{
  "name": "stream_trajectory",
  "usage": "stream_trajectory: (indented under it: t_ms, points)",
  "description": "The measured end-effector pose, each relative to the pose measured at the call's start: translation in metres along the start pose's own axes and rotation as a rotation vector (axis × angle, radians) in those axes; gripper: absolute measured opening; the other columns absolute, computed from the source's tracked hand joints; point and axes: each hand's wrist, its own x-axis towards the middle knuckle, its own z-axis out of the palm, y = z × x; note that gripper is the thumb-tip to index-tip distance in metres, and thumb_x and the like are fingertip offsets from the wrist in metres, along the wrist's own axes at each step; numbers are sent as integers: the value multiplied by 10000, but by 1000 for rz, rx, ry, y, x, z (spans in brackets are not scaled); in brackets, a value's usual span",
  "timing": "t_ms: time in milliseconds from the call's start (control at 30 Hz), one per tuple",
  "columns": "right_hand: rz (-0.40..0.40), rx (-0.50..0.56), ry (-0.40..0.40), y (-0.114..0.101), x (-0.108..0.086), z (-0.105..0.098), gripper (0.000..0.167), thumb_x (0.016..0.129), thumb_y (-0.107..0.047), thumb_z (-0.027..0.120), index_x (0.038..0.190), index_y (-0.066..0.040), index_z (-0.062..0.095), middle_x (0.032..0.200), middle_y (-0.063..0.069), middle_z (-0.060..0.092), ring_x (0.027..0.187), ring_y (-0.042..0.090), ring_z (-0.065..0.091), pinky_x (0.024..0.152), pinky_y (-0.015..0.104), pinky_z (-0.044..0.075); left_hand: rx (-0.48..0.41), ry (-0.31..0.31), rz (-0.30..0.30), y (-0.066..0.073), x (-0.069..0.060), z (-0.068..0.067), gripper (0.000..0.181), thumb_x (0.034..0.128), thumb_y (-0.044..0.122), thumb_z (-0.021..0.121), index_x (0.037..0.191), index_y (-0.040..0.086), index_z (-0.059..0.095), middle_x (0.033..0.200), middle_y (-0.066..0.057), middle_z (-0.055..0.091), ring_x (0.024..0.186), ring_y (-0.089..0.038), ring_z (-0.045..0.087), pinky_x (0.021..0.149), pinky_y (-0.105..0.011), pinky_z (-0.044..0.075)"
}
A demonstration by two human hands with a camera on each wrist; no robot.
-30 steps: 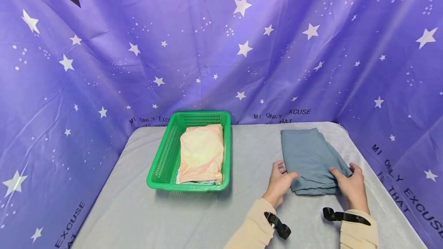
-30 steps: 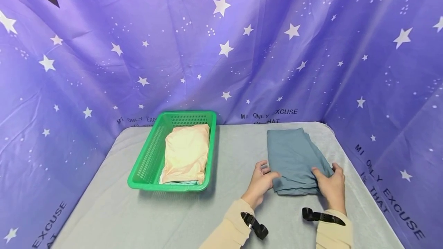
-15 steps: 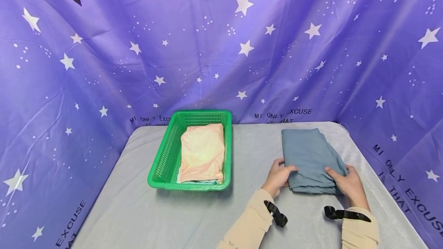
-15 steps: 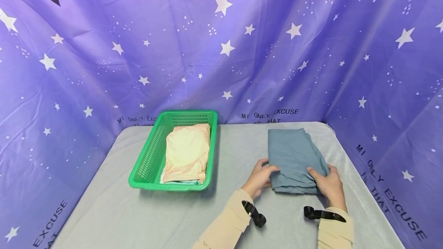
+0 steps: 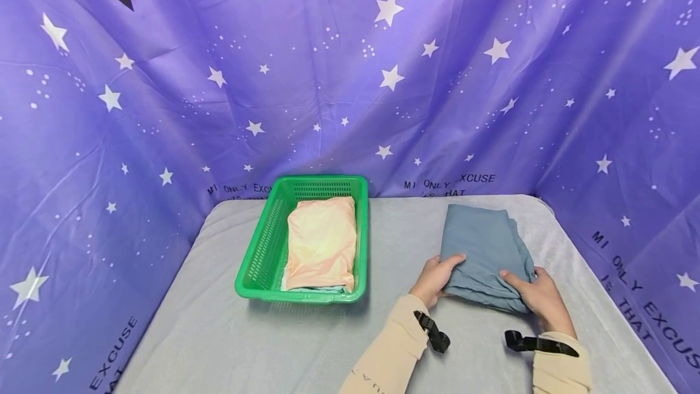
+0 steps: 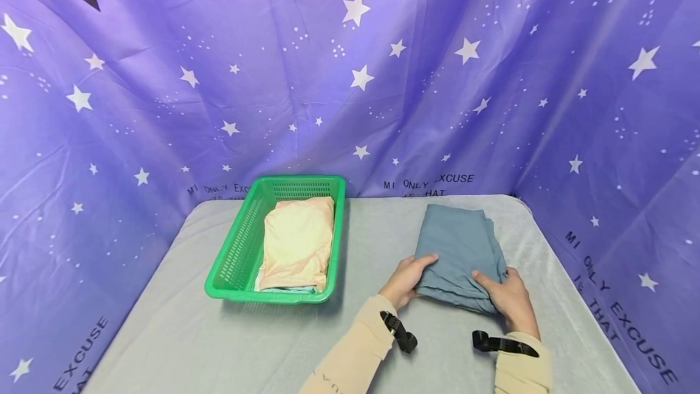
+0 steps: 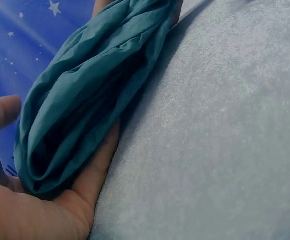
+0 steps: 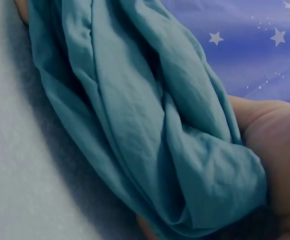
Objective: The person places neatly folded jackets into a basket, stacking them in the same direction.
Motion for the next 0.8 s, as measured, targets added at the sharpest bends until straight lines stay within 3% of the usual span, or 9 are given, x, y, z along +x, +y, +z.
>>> stream_trajectory:
  t_ms: [233,433,800]
  points:
    - [-33,21,25,-3,-5,6,1030,1015,-496,552,1554,171,-20,1601,438,75,1490,590,131,1216,670,200,2,2,1,-1,1,0,479,927,458,719,1329,225,603,1032,-38,696,920,-223,708,826,-494,609]
    - [-65,80,63,-4,-7,13,941,1031,-421,553,1564,157,34,1602,423,130,1500,555,160,1231,641,196,52,7,11,-4,0,-2,656,946,424,714,1505,173,479,1371,-107,594,1239,-329,611,963,-635,529]
    - [-113,166,113,-5,-13,23,795,1049,-305,557,1590,93,131,1589,363,254,1463,470,261,1215,592,232,43,29,14,-5,-3,-4,602,941,321,739,1484,213,503,1411,-92,566,1281,-338,582,1015,-631,499]
